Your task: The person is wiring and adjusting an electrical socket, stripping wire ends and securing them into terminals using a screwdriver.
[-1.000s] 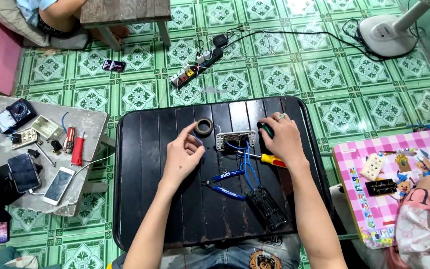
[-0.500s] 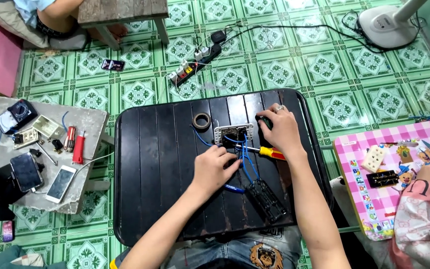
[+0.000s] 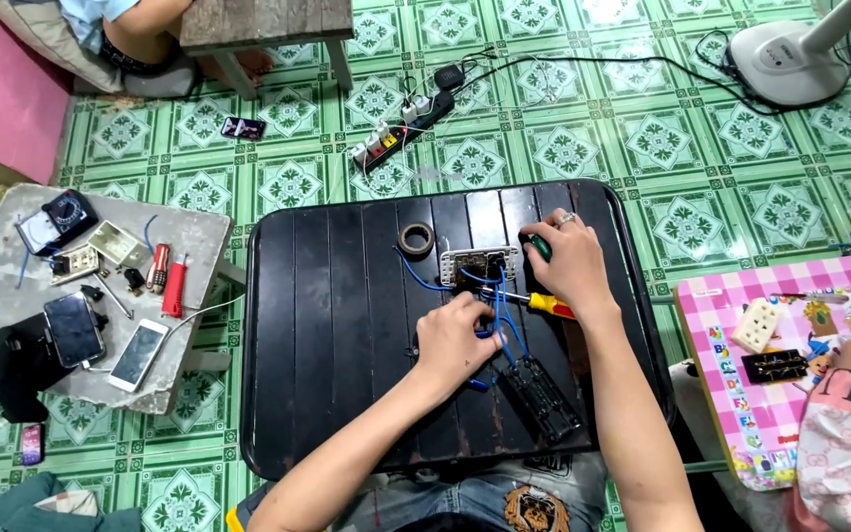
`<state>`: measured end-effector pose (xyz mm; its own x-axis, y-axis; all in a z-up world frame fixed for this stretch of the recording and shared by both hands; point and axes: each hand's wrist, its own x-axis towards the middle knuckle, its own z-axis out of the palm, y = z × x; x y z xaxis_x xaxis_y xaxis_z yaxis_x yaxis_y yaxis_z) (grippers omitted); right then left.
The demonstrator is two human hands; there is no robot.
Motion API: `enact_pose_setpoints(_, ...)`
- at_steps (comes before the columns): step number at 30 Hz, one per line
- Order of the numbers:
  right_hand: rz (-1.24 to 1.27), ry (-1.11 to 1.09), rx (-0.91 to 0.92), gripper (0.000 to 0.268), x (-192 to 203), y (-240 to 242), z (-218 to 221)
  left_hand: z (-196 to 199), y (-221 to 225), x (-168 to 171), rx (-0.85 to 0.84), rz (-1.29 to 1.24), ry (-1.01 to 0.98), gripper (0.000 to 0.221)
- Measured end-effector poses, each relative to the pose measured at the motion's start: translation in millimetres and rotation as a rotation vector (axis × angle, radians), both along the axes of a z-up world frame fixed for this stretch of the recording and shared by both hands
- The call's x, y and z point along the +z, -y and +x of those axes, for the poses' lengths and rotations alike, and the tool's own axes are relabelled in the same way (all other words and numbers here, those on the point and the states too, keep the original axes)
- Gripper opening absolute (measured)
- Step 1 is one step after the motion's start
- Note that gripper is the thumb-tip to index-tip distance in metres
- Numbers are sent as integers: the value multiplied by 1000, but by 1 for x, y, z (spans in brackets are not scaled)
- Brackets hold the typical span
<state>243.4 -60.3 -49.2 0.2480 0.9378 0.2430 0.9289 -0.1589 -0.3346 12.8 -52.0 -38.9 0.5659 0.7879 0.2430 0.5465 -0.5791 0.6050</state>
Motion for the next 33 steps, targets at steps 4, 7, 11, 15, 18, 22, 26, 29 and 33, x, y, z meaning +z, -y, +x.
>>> enact_pose_setpoints(4, -7, -5, 3, 16, 5, 3, -2, -1, 6, 3, -39, 52, 3, 11)
enact_pose_setpoints(7, 1, -29, 0, 17, 5, 1, -2, -1, 1, 4, -99, 55, 30, 10)
enact_pose_setpoints(11, -5, -33, 8, 17, 7, 2, -1, -5, 0, 4, -161, 69, -28, 9)
enact_pose_setpoints(15, 2, -42, 7, 17, 8, 1, -2, -4, 1, -2, -189, 98, -44, 7)
enact_pose_setpoints(18, 33, -67, 13, 18, 9, 3, -2, -4, 1, 16, -227, 11, 34, 8)
enact_pose_setpoints(22, 113, -91, 19, 16, 16, 4, -6, -15, -11, 19, -211, -101, 31, 5)
enact_pose_setpoints(26, 333, -122, 79, 12, 21, 2, -5, -27, -23, 35, -54, 6, 133, 4)
enact_pose_setpoints(29, 511, -281, 240, 14, 21, -1, -9, -28, -27, 53, -30, 97, 308, 5)
enact_pose_setpoints(33, 508, -581, 564, 14, 59, 4, -40, -23, -29, 48, -83, 241, 477, 12)
